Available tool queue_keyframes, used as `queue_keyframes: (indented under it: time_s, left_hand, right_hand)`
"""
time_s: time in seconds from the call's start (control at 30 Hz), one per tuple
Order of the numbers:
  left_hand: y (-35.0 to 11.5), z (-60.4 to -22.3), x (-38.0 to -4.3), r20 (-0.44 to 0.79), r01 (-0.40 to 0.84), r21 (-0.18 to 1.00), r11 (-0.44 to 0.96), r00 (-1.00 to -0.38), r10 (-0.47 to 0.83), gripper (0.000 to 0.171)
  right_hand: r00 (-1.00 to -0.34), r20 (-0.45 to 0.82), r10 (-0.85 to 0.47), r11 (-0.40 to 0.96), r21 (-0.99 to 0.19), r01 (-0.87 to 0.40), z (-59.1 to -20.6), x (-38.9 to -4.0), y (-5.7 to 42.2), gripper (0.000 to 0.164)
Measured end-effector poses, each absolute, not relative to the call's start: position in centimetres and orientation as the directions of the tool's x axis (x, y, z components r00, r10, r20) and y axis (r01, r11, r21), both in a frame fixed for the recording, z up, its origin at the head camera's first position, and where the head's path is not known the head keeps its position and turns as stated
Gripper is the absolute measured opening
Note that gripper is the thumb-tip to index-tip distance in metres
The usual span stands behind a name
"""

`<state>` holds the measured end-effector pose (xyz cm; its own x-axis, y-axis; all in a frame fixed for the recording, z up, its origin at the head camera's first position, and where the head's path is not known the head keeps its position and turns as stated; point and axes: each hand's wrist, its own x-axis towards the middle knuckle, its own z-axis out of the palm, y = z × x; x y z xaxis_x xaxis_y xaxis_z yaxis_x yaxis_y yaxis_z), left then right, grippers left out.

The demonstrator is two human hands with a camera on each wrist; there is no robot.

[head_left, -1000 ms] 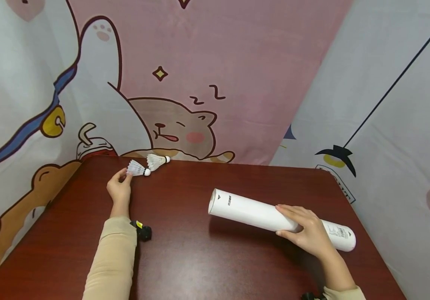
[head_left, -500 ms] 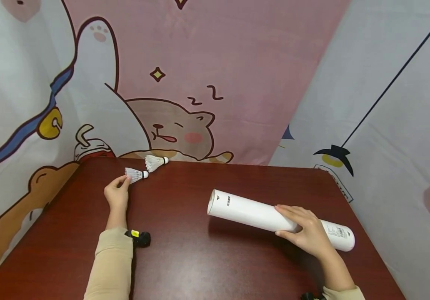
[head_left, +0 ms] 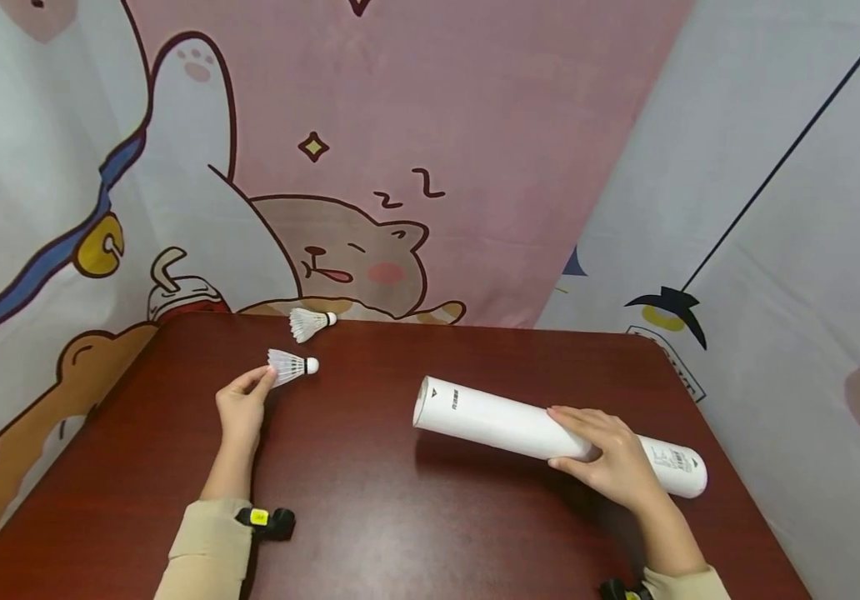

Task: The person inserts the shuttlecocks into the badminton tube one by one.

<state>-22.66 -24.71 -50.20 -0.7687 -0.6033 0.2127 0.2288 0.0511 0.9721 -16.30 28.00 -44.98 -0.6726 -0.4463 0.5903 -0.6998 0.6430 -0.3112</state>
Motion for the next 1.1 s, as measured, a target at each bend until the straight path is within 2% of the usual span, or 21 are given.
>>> queue_keyframes:
  time_s: [0.2,0.33,0.5,0.77,1.1]
  left_hand:
    - [-21.6,-49.5,-20.7,0.259,0.271,0.961,0.047,-0.835,-0.485,0.014]
    - [-19.4,-47.5,-19.0,0.282,0.303,0.953,0.013,-0.872,-0.400,0.016]
    - [-16.8,-45.5,-17.7,0.337,0.363,0.931,-0.035,-0.893,-0.298,0.013]
    - [-14.0,-43.9,-16.7,0.420,0.445,0.893,-0.071,-0.879,-0.226,0.012]
    - [-10.7,-43.2,-16.2,0.546,0.548,0.836,-0.004,-0.833,-0.096,0.008]
  right_hand:
    - [-0.666,0.595,-0.450,0.648,-0.295,-0.702,-44.9,-16.2,28.0,0.071]
    - [-0.688,0.572,-0.447,0.655,-0.314,-0.687,-44.9,-16.2,28.0,0.072]
    - [-0.701,0.559,-0.443,0.661,-0.325,-0.677,-44.9,-16.2,28.0,0.072]
    - [-0.680,0.580,-0.449,0.646,-0.315,-0.695,-45.0,-16.2,28.0,0.072]
    - [-0.657,0.601,-0.456,0.626,-0.308,-0.717,-45.1,-16.3,27.8,0.071]
